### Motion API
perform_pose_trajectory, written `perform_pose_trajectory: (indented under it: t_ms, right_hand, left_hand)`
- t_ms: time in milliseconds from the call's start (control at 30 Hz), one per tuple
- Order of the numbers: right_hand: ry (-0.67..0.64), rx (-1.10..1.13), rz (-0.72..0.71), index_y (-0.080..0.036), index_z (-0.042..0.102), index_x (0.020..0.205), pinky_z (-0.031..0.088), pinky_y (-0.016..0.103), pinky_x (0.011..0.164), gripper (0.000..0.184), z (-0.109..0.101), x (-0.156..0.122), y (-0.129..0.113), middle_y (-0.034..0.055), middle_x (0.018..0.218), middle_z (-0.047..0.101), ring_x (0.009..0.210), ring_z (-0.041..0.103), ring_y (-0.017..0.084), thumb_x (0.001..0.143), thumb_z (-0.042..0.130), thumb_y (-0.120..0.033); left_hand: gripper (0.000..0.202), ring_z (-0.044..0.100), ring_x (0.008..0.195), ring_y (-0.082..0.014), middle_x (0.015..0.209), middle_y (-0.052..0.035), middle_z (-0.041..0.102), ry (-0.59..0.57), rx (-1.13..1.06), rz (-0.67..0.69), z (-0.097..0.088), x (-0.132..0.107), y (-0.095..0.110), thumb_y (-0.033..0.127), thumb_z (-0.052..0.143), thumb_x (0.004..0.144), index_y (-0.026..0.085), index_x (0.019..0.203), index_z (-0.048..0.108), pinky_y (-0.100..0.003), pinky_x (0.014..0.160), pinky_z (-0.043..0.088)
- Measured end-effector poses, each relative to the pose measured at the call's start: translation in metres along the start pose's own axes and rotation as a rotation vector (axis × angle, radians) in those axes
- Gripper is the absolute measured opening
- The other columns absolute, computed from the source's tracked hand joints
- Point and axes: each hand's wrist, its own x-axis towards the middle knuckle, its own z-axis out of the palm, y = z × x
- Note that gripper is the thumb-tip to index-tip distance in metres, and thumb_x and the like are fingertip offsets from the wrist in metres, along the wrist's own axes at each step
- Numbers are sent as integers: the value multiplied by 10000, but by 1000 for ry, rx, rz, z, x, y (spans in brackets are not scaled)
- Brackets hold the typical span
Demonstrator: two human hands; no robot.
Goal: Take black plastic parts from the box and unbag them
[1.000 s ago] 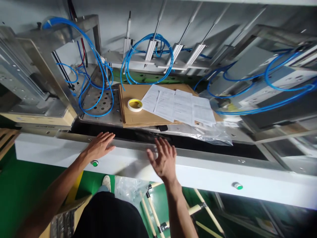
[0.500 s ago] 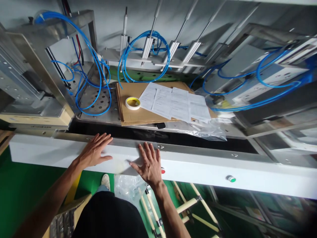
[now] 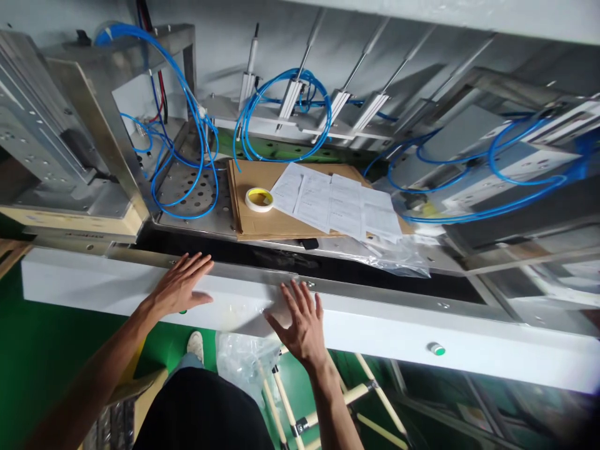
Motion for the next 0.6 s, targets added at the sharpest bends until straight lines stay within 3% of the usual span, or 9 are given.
perform_pose_trajectory:
  t_ms: [200, 267, 367, 433, 500, 600]
  right_hand:
    - [10, 24, -19, -193, 410, 1626, 349, 607, 1230, 743, 7, -4, -1, 192, 1644, 487, 1550, 404, 384, 1000, 578, -556]
    - [22, 43, -16, -202, 408, 1626, 361, 624, 1220, 745, 7, -4, 0, 194, 1654, 470, 1556, 392, 392, 995, 587, -554]
    - [54, 96, -11, -233, 354, 1657, 391, 660, 1194, 799, 4, 0, 1, 195, 1680, 427, 1557, 383, 421, 980, 608, -571]
    - [103, 143, -27, -267, 309, 1680, 414, 695, 1167, 808, 0, 2, 0, 195, 1675, 431, 1535, 412, 452, 987, 609, -555]
    - [195, 204, -61, -307, 311, 1682, 440, 734, 1131, 792, -2, 0, 0, 192, 1639, 477, 1481, 475, 484, 988, 636, -504]
    - [327, 369, -111, -343, 395, 1654, 528, 741, 1040, 783, 6, -12, 5, 184, 1571, 544, 1365, 576, 505, 947, 729, -383]
  left_hand:
    - [963, 329, 1586, -381, 1724, -175, 299, 45, -29, -13, -2, -3, -1, 747, 687, 901, 185, 1631, 405, -605, 1311, 265]
    - [910, 343, 1579, -382, 1714, -174, 329, 134, -57, -32, -5, -13, -2, 719, 626, 954, 189, 1647, 367, -596, 1310, 276]
    - [713, 406, 1546, -368, 1665, -154, 430, 366, -110, -129, -5, -43, 4, 559, 502, 1060, 212, 1656, 324, -554, 1299, 332]
    - [609, 467, 1498, -367, 1599, -162, 505, 532, -144, -311, 5, -72, 16, 469, 421, 1088, 212, 1633, 333, -544, 1269, 394]
    - [542, 522, 1440, -361, 1522, -192, 553, 639, -163, -580, 27, -104, 39, 430, 338, 1099, 192, 1585, 366, -553, 1225, 450]
    - [470, 602, 1344, -310, 1412, -206, 616, 644, -147, -958, 77, -150, 87, 393, 255, 1112, 169, 1469, 463, -519, 1157, 523]
